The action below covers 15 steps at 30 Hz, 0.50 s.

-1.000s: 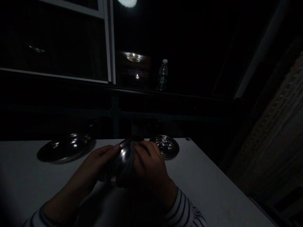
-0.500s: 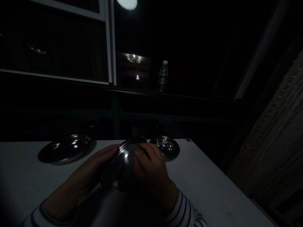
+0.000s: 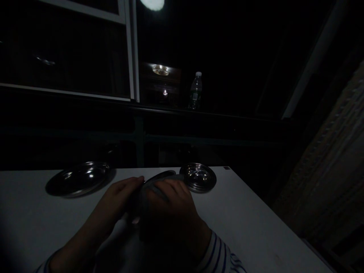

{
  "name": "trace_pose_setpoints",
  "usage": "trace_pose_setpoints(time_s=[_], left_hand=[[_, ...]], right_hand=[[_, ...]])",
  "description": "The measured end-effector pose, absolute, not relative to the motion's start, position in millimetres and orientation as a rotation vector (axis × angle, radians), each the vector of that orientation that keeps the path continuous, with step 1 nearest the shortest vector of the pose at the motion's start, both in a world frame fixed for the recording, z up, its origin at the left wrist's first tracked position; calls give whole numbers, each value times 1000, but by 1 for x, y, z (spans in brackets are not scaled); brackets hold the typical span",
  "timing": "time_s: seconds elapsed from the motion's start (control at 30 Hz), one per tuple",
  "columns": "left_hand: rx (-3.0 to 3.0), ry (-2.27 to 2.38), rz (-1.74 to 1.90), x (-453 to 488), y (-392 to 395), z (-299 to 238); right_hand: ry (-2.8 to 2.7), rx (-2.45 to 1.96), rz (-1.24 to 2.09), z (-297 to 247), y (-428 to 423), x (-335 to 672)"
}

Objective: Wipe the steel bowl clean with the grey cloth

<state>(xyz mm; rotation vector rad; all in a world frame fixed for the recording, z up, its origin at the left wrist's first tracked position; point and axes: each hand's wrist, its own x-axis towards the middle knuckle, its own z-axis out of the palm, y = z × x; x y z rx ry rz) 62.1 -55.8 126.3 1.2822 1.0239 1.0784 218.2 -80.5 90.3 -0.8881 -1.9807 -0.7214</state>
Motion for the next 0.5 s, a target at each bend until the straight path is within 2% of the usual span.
trace_pose_setpoints(time_s=[0.17,0.37,0.5], left_hand=[[1288,1157,1076,64,-56,128],[1337,1177,1080,64,-53,121],[1344,1183,1080,64,-54,121]], right_hand=[[-1829,-1070,-490,90,-73,230],[-1938,-931,-596,88,-82,213],[-1874,-1017,-493,91,-79,220]])
